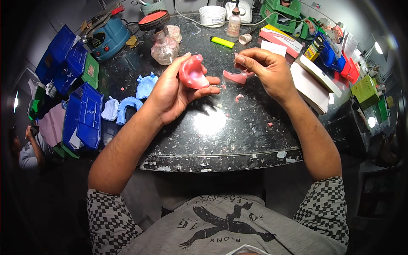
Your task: The person shapes a pink wax sheet over a dental cast by hand, pressing it into place and trimming excess pieces using a sculpting tool.
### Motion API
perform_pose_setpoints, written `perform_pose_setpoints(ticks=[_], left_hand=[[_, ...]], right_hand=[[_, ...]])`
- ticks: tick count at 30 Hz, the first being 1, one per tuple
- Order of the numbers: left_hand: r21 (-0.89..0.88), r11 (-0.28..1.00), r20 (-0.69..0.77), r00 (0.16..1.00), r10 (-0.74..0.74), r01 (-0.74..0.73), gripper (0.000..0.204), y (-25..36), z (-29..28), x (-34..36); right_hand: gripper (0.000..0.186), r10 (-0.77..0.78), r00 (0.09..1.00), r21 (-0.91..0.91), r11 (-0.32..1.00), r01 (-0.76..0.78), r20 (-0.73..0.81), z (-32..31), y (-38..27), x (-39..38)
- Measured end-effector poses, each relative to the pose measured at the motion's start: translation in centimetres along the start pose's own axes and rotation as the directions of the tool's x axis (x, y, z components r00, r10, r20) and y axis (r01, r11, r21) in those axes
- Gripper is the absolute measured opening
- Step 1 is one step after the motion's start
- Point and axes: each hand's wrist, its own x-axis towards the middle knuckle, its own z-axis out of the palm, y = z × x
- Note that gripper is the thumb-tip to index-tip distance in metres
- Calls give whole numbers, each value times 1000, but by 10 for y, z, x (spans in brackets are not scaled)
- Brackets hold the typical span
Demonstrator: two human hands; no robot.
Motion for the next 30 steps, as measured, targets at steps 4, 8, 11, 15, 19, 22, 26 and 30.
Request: perform_pose_setpoints(ticks=[4,8,11,15,19,22,26,30], left_hand=[[68,993,-176,979,107,-97,40,-8,19,2],[125,987,-183,975,123,-101,46,-5,16,1],[311,950,-165,985,58,-4,59,-3,18,-1],[347,929,-71,991,-111,129,75,-2,16,-1],[264,945,-53,981,-188,195,76,-1,19,-3],[226,966,77,986,-148,128,59,-4,15,-4],[324,939,68,988,-140,111,61,-5,22,-4],[397,901,-78,985,-156,174,69,-7,28,-5]], right_hand=[[26,-17,1000,-5,1000,17,-7,3,2,-1],[26,-135,991,-87,987,132,-25,4,-4,-2],[21,-149,989,-119,982,147,-3,3,-4,-3],[20,-71,996,-2,997,72,57,4,-6,-3],[22,-33,998,27,999,31,46,5,-10,-4],[33,-186,974,-182,961,207,129,4,-10,-2],[39,-236,960,-136,957,257,151,12,-15,-8],[37,-304,929,-196,918,345,213,12,-6,-6]])
